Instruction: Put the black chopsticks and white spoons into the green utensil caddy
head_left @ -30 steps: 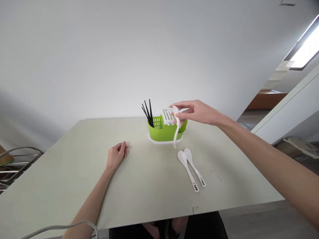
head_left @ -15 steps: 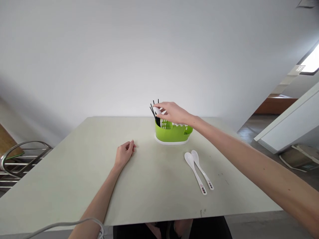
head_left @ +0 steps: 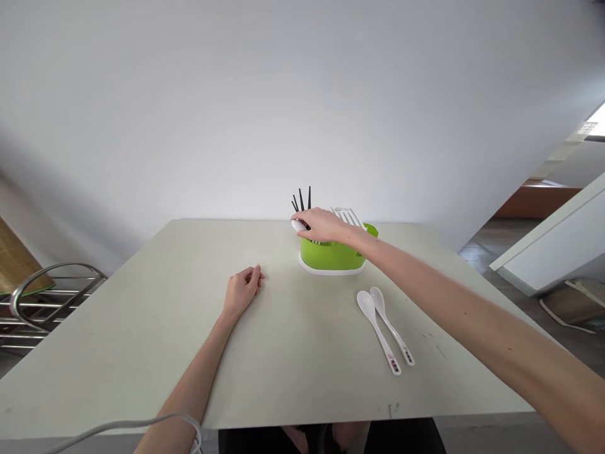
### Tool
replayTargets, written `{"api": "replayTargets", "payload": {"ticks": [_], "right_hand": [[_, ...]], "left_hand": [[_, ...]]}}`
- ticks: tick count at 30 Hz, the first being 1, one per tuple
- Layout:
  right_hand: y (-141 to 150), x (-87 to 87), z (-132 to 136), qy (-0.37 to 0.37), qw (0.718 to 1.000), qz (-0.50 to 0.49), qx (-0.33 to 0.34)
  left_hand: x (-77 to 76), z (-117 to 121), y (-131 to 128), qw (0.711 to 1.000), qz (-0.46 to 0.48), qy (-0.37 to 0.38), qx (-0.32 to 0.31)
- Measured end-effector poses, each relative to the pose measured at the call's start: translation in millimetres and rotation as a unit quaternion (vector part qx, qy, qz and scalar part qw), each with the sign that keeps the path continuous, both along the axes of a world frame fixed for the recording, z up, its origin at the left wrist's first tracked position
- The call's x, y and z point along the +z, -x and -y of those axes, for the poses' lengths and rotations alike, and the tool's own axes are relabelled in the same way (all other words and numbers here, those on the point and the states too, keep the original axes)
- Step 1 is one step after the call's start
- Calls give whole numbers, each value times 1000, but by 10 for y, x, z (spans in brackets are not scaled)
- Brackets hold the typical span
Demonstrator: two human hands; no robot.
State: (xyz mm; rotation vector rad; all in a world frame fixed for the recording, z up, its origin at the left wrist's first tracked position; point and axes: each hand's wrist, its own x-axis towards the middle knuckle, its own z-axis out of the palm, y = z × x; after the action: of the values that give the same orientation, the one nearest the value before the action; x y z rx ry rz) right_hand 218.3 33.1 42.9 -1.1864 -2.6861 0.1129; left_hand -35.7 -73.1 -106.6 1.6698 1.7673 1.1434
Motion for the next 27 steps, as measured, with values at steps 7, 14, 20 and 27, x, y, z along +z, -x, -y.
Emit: {"api": "replayTargets", "payload": {"ticks": [7,14,20,27], "right_hand": [[-47,-88,-27,6,1000,-1,3],[-424,75,320,-49,996,-74,26],[-1140,118,878,-82,989,-114,47],[-1819,-373,1157,69,997,34,-6]], "left_hand": [[38,3,-22,1000,-2,8,8],[54,14,-24,1000,-10,6,11],[64,19,-49,1000,-15,13,8],[61,6,-49,999,-29,13,12]]}}
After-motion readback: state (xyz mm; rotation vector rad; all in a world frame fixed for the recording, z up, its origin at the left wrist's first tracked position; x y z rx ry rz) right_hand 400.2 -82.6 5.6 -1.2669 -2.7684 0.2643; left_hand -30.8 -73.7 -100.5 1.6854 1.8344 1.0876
